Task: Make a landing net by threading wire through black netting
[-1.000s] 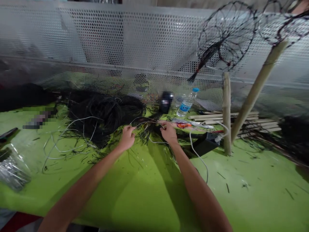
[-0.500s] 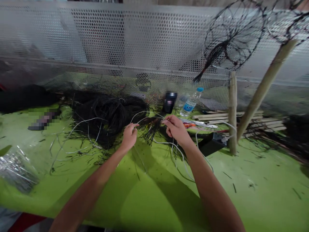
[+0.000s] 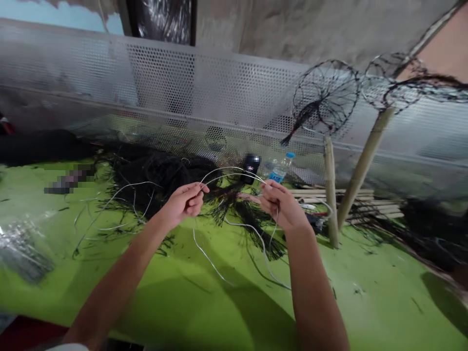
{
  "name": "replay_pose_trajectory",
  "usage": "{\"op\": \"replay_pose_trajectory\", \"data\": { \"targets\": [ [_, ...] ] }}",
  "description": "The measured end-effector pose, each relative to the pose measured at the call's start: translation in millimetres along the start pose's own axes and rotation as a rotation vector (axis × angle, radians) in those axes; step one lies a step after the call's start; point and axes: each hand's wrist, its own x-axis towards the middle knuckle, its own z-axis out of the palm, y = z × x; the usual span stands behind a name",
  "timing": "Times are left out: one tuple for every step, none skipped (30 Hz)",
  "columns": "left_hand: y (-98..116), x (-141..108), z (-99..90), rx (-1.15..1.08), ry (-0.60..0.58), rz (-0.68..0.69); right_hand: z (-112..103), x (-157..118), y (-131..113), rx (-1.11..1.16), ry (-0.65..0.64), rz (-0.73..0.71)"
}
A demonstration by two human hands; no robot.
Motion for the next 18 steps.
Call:
{"op": "replay_pose_trajectory", "data": {
  "targets": [
    [3, -2, 1.4, -0.012, 0.009, 0.003, -1, 0, 0, -0.013, -0.01, -0.002],
    [6, -4, 3.1, -0.02, 0.026, 0.011, -1, 1, 0, -0.03, -0.013, -0.009],
    [7, -6, 4.9, -0.023, 0.05, 0.022, -1, 3, 1, -0.052, -0.006, -0.023],
    [7, -6, 6.8, -0.024, 0.076, 0.031, 0, 5, 3, -0.079, 0.011, -0.041],
    [5, -6, 8.5, -0.022, 0.103, 0.037, 1, 7, 6, -0.111, 0.04, -0.063],
    [3, -5, 10.0, -0.017, 0.129, 0.039, 2, 10, 8, -0.143, 0.076, -0.085],
    [1, -4, 11.3, -0.01, 0.154, 0.036, 4, 12, 11, -0.167, 0.12, -0.108],
    [-3, -2, 12.3, -0.001, 0.179, 0.029, 6, 14, 13, -0.209, 0.174, -0.138],
    [-6, 0, 13.1, 0.01, 0.204, 0.021, 8, 15, 15, -0.284, 0.232, -0.183],
    [-10, 2, 13.6, 0.023, 0.231, 0.013, 10, 17, 16, -0.388, 0.291, -0.244],
    [-14, 4, 13.6, 0.038, 0.259, 0.007, 12, 17, 17, -0.509, 0.347, -0.314],
    [-18, 6, 13.1, 0.056, 0.286, 0.001, 14, 18, 18, -0.631, 0.393, -0.381],
    [-22, 7, 11.8, 0.076, 0.31, -0.007, 16, 19, 19, -0.735, 0.428, -0.433],
    [-25, 9, 9.5, 0.099, 0.332, -0.015, 17, 19, 20, -0.797, 0.449, -0.462],
    [-29, 11, 6.1, 0.125, 0.351, -0.025, 17, 20, 21, -0.801, 0.451, -0.465],
    [-32, 13, 1.7, 0.152, 0.367, -0.038, 17, 20, 22, -0.766, 0.431, -0.446],
    [-36, 16, -3.6, 0.18, 0.382, -0.056, 17, 20, 21, -0.704, 0.391, -0.408],
    [-40, 20, -9.5, 0.21, 0.395, -0.076, 16, 20, 20, -0.623, 0.336, -0.357]
  ]
}}
